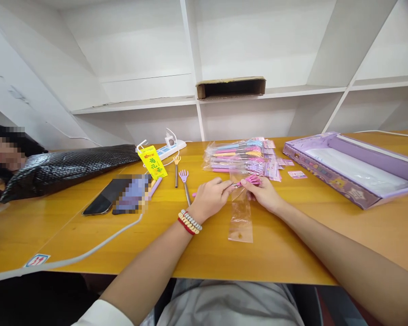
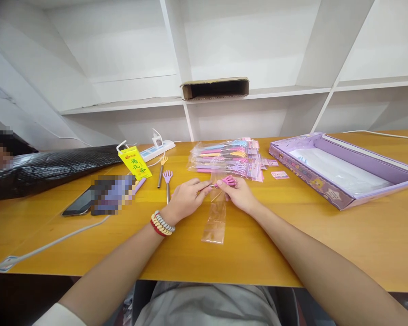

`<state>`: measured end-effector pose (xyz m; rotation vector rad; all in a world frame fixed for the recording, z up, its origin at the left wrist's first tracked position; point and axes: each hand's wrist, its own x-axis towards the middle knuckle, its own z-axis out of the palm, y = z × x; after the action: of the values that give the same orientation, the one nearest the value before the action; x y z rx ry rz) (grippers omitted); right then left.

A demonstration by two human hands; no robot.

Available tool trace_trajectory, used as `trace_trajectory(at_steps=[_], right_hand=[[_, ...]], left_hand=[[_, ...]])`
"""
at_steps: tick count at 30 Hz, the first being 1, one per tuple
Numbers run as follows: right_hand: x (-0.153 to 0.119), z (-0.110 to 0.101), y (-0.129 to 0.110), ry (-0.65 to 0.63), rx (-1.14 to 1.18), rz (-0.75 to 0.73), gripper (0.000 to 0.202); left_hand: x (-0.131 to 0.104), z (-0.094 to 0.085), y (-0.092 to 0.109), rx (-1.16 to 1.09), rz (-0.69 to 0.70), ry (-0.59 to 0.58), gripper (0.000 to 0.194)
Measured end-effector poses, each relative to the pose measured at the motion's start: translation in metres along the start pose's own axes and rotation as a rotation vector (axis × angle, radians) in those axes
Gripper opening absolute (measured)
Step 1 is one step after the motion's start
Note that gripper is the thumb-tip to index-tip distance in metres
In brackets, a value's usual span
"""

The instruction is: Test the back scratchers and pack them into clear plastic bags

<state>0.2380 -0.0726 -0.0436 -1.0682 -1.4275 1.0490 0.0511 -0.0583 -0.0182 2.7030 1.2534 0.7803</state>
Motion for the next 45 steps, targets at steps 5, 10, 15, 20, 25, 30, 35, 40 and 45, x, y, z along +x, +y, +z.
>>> trace_trajectory(at_steps=[5, 10, 15, 20, 25, 30, 35, 40, 45], right_hand=[[0.000, -0.002, 0.001, -0.024, 0.000, 0.011, 0.039], [0.001, -0.003, 0.000, -0.015, -0.002, -0.006, 0.039], [0.003, -0.002, 0.000, -0.029, 0.001, -0.013, 0.041], [0.000, -0.001, -0.002, -0.040, -0.016, -0.033, 0.041], [-0.003, 0.001, 0.000, -0.083, -0.055, -0.039, 0.037], [-0.005, 0.002, 0.002, -0.114, -0.083, -0.029, 0.037], [-0.006, 0.002, -0.004, -0.067, -0.088, -0.069, 0.041], [-0.007, 0.003, -0.006, -0.044, -0.110, -0.073, 0.045], [-0.007, 0.002, -0.002, -0.039, -0.125, -0.081, 0.043]], left_hand=[[0.001, 0.001, -0.002, -0.030, 0.006, 0.017, 0.031], [0.003, 0.002, -0.005, -0.104, 0.035, 0.043, 0.028], [0.002, 0.001, -0.003, -0.115, 0.015, 0.043, 0.030], [0.000, -0.002, 0.002, 0.016, 0.035, 0.027, 0.033], [-0.001, 0.000, 0.000, 0.121, 0.060, -0.013, 0.031], [-0.002, 0.001, 0.004, 0.129, 0.078, 0.001, 0.031], [-0.003, 0.000, 0.008, 0.117, 0.076, -0.012, 0.036], [-0.003, 0.000, 0.006, 0.107, 0.078, -0.023, 0.036], [-0.002, 0.001, 0.006, 0.083, 0.073, -0.017, 0.036]])
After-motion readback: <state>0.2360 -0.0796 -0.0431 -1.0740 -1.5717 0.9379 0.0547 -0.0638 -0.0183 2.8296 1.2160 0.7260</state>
